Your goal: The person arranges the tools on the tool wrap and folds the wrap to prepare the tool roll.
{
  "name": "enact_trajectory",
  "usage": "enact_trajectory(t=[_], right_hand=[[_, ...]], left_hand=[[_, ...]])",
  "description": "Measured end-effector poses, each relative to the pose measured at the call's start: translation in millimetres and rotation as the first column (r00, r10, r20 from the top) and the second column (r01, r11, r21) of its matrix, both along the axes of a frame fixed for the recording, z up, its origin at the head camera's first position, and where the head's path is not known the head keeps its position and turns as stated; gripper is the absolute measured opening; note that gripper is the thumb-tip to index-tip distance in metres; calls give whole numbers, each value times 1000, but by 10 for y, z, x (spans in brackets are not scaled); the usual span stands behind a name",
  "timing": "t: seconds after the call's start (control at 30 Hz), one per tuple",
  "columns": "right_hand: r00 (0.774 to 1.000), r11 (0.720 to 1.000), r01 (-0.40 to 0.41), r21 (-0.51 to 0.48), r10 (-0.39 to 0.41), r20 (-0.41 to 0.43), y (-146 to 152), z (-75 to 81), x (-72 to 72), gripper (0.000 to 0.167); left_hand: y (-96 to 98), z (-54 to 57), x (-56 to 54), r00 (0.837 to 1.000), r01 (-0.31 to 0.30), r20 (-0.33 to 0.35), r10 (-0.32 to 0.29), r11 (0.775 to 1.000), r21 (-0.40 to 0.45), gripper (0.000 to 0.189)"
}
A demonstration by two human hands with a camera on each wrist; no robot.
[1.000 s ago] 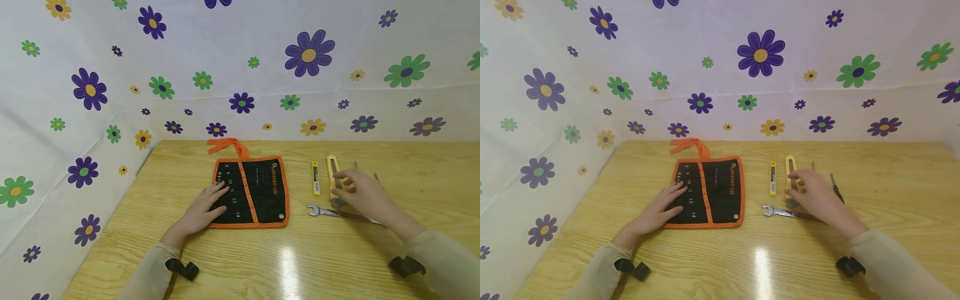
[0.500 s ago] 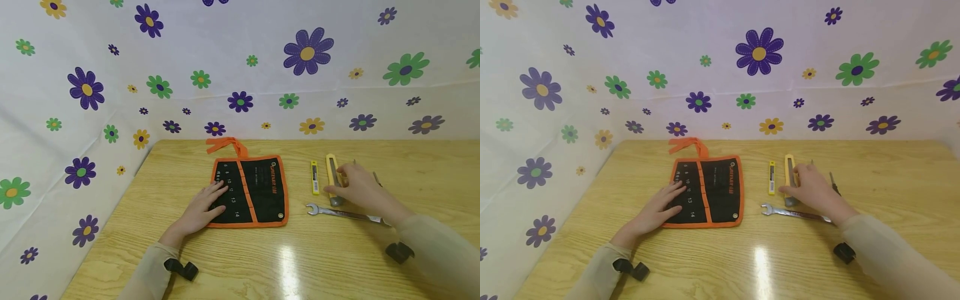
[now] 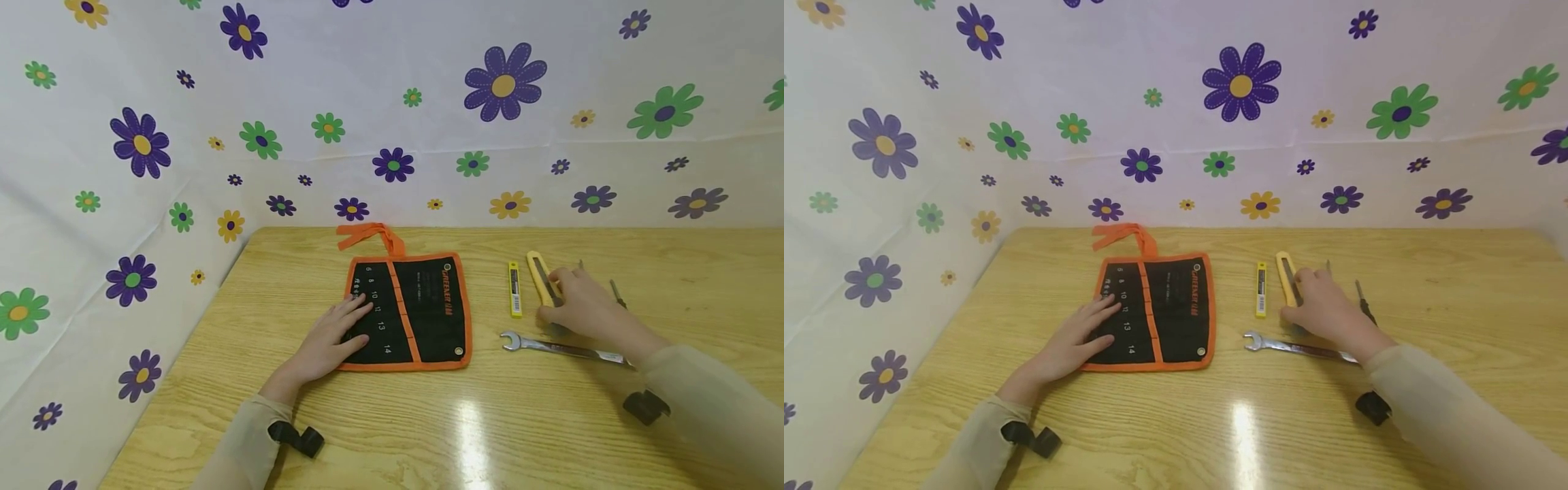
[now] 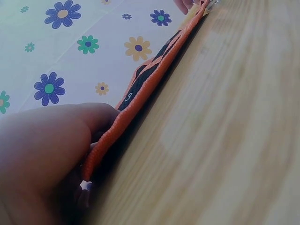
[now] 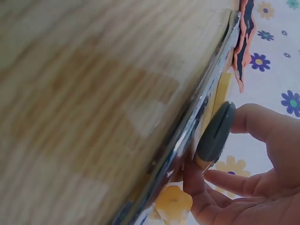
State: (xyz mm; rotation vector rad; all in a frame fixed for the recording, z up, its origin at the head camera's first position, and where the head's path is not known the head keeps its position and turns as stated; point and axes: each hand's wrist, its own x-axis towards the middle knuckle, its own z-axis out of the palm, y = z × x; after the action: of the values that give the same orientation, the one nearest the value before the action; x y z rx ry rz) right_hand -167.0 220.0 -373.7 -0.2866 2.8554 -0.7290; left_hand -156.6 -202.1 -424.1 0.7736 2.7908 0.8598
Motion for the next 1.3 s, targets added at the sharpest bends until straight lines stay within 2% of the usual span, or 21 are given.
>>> enact_trajectory(t=[0.3, 0.57, 0.73, 0.9, 1.03, 1.13, 1.3], right_hand=[[999, 998, 31, -50, -32, -31, 58, 82, 2, 61], [992, 999, 41, -30, -44, -114, 115, 156, 16, 52], [979, 997, 64, -44, -72, -192, 130, 192, 47, 47], [951, 994, 84, -66, -100, -292, 104, 236, 105, 41], [926, 995, 51, -88, -80, -369, 58, 277, 161, 37], [898, 996, 9, -89, -47, -438, -2, 298, 198, 34], [823, 990, -79, -114, 0, -568, -131, 291, 261, 34]], left_hand=[[-1, 20, -4, 1000, 1, 1, -1, 1000, -2, 55], [7, 26, -12, 1000, 3, 4, -3, 1000, -2, 56], [6, 24, -13, 1000, 5, 4, -5, 1000, -1, 56], [4, 21, -7, 1000, 6, -3, -6, 1000, -3, 55], [8, 29, 4, 1000, 5, -3, -5, 1000, -6, 55], [12, 43, 13, 1000, 7, -8, -7, 1000, -2, 56], [9, 39, 17, 1000, 14, -21, -14, 1000, 9, 56]])
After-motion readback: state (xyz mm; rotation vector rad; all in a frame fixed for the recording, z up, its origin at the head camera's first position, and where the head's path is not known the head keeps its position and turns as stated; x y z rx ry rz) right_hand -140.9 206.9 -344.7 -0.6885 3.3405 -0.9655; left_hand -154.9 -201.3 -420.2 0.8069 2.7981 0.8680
